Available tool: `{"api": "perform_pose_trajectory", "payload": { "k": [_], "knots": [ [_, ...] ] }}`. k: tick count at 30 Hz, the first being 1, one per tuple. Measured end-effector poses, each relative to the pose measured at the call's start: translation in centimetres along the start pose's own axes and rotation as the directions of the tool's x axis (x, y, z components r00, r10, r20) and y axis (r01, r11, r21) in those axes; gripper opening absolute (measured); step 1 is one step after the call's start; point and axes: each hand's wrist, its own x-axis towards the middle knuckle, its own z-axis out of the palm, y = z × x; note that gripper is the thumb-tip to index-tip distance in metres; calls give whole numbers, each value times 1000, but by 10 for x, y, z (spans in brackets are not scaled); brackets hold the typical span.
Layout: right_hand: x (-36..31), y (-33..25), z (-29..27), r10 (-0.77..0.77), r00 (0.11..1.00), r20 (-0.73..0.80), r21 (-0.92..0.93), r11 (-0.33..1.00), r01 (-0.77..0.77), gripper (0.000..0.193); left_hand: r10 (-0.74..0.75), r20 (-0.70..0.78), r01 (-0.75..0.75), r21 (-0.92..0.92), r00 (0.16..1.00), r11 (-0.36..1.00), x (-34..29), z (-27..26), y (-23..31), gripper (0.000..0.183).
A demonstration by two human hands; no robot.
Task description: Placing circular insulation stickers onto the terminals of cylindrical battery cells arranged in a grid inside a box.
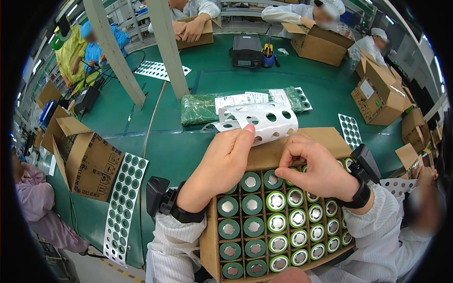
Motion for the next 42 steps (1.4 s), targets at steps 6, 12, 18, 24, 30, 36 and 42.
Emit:
{"api": "perform_pose_trajectory", "payload": {
  "k": [6,12,18,24,30,36,42],
  "knots": [
    [1,0,0,-26,999,-20,-15,1000,26,14,-22,11,22,34,1000,999,1,-1,-1,44],
    [1,1,1,-42,999,-21,-20,999,41,14,-7,12,7,28,1000,1000,1,-1,-3,44],
    [0,0,2,-63,997,-36,-44,997,62,14,-15,9,15,5,1000,1000,0,-1,-3,44],
    [0,0,2,-78,996,-42,-63,995,75,15,2,-5,-2,-11,1000,1000,0,1,-1,44],
    [0,-1,2,-70,997,-35,-79,995,67,15,-12,9,12,-2,1000,1000,1,0,-3,44],
    [0,-1,2,-117,992,-48,-153,982,108,15,1,-6,-1,5,1000,1000,2,1,-3,44],
    [-2,-9,11,-239,969,-67,-309,928,208,14,-51,-26,53,86,998,995,-4,-4,5,43]
  ]
}}
